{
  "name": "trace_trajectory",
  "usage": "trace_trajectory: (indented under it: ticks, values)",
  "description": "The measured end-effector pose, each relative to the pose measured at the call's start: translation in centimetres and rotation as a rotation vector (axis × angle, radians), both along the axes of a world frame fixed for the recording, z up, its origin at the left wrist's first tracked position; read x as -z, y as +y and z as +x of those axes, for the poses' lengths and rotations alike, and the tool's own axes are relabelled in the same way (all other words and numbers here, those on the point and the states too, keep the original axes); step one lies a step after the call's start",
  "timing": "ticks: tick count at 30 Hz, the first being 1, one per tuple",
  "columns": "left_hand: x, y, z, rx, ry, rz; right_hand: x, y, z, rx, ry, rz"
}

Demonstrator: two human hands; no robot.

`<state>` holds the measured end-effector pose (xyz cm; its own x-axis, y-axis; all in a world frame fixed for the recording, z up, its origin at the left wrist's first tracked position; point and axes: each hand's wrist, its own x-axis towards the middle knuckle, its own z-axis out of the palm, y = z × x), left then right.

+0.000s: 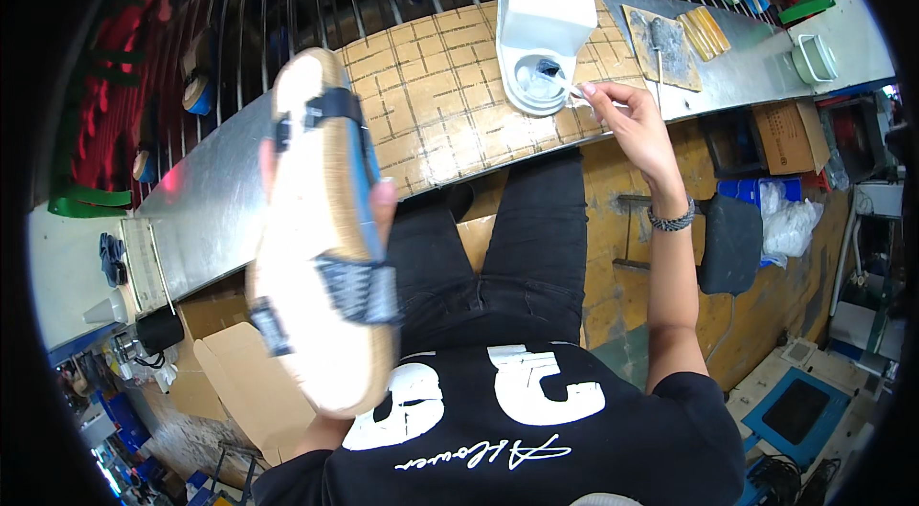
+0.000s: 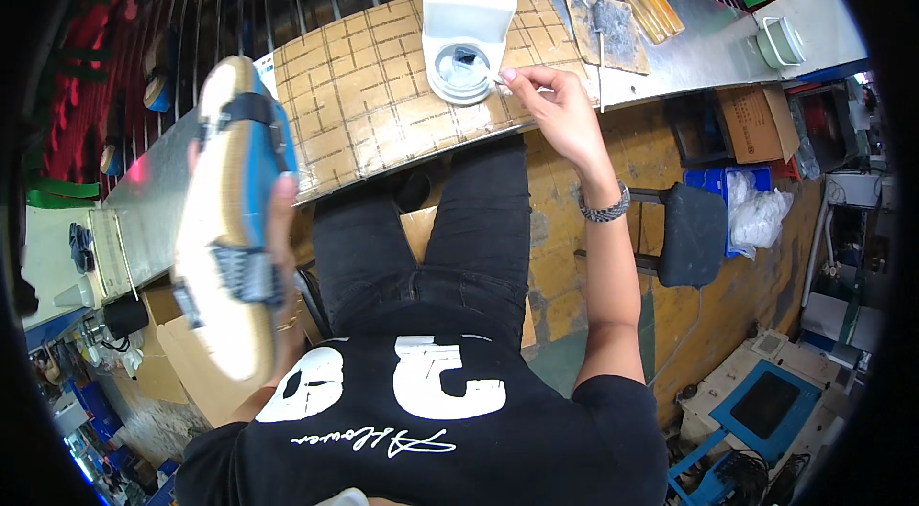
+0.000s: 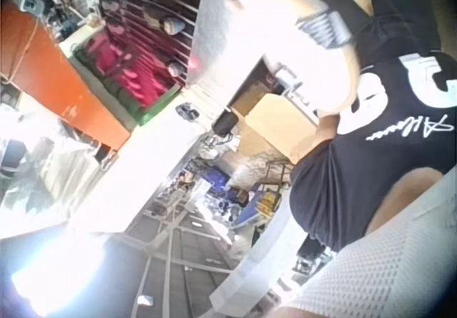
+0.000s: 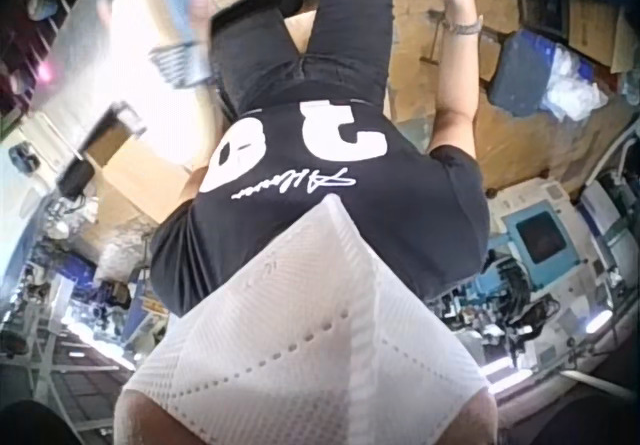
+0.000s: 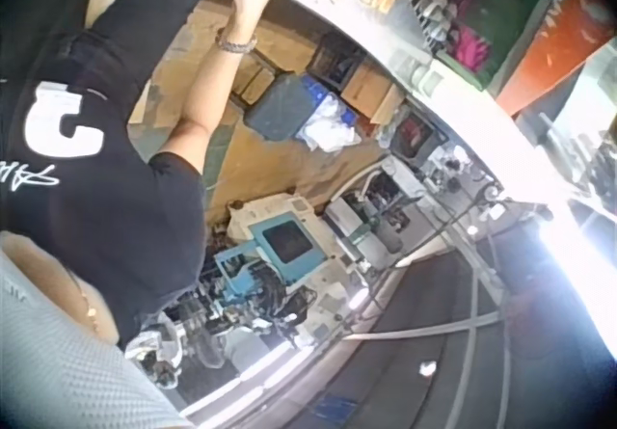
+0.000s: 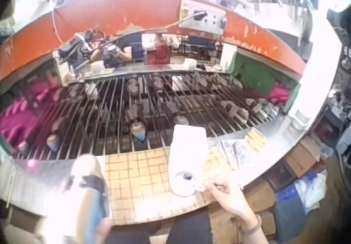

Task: The person applies glue to the underside of a blue sandal using a brush. They repeatedly dip the brush into a white container and spread the adhesive along the cork sole and strap attachment points.

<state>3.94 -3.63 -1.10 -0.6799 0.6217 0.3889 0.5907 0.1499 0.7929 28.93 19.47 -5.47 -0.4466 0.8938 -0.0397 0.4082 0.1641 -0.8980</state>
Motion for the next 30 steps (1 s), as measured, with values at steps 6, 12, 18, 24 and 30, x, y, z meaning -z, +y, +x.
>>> trace_trajectory:
  ticks: [6,12,18,24,30]
  values:
    - [5.8,1.6,2.3,0.193,-0.069,0.251,-5.9,-0.2,-0.8,-0.096,0.066,0.778]
    - [8.2,3.6,1.7,0.248,0.071,0.31,-10.8,-7.3,-4.5,-0.118,0.311,0.881]
    - [7.9,3.6,1.5,0.233,0.11,0.327,-11.0,-7.9,-6.5,-0.173,0.245,0.869]
    - [6.8,2.8,1.3,0.202,0.04,0.326,-12.4,-7.3,-6.9,-0.172,0.26,0.958]
    - [6.2,2.2,1.2,0.191,0.008,0.323,-12.6,-6.7,-6.1,-0.342,0.296,0.935]
